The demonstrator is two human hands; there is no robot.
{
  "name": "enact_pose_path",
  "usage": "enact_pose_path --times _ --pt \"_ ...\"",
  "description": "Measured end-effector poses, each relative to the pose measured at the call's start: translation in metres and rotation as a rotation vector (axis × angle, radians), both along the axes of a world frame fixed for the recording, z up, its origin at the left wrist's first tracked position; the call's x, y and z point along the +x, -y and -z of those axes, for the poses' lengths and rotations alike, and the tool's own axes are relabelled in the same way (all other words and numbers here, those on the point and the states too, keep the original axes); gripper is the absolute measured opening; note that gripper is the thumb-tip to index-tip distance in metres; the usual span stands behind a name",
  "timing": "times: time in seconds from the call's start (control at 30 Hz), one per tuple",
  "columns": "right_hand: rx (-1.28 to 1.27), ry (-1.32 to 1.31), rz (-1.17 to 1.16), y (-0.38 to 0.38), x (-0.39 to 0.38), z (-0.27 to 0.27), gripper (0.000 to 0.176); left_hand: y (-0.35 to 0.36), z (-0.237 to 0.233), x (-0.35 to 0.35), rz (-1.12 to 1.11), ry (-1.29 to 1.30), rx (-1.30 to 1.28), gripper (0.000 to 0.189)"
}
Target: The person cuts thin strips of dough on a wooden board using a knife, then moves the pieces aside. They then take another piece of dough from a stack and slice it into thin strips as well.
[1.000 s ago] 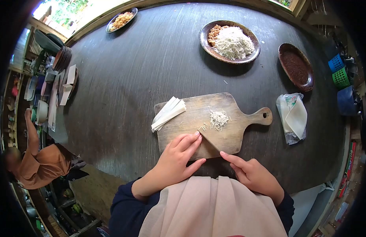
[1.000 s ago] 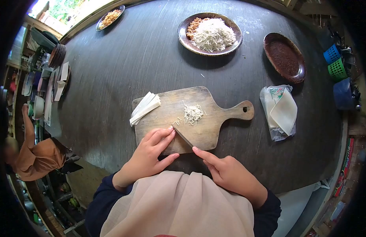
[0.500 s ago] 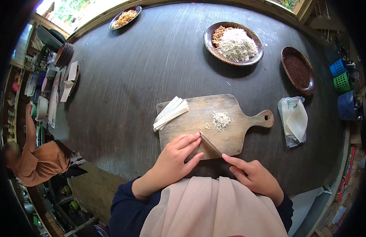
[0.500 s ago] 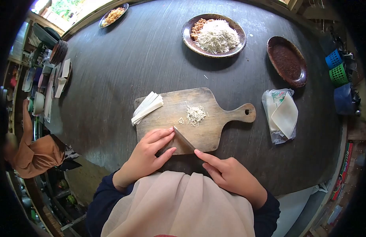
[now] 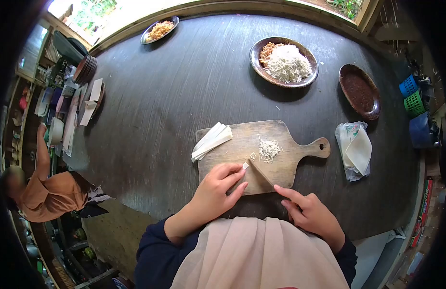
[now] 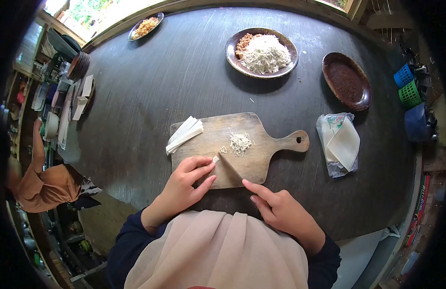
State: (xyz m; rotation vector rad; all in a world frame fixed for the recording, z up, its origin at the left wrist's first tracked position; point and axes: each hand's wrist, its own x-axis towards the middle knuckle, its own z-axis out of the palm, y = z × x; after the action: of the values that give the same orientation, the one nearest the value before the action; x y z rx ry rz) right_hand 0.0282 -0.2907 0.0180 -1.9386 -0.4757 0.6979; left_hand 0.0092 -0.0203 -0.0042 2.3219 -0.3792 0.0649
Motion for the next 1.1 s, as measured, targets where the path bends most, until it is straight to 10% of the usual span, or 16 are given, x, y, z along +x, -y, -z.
enact_pose_path --times 1.1 --pt "-0.005 -0.072 0.059 0.004 0.003 0.006 0.039 -0.010 -0.006 0.020 0.129 -0.075 0.107 0.017"
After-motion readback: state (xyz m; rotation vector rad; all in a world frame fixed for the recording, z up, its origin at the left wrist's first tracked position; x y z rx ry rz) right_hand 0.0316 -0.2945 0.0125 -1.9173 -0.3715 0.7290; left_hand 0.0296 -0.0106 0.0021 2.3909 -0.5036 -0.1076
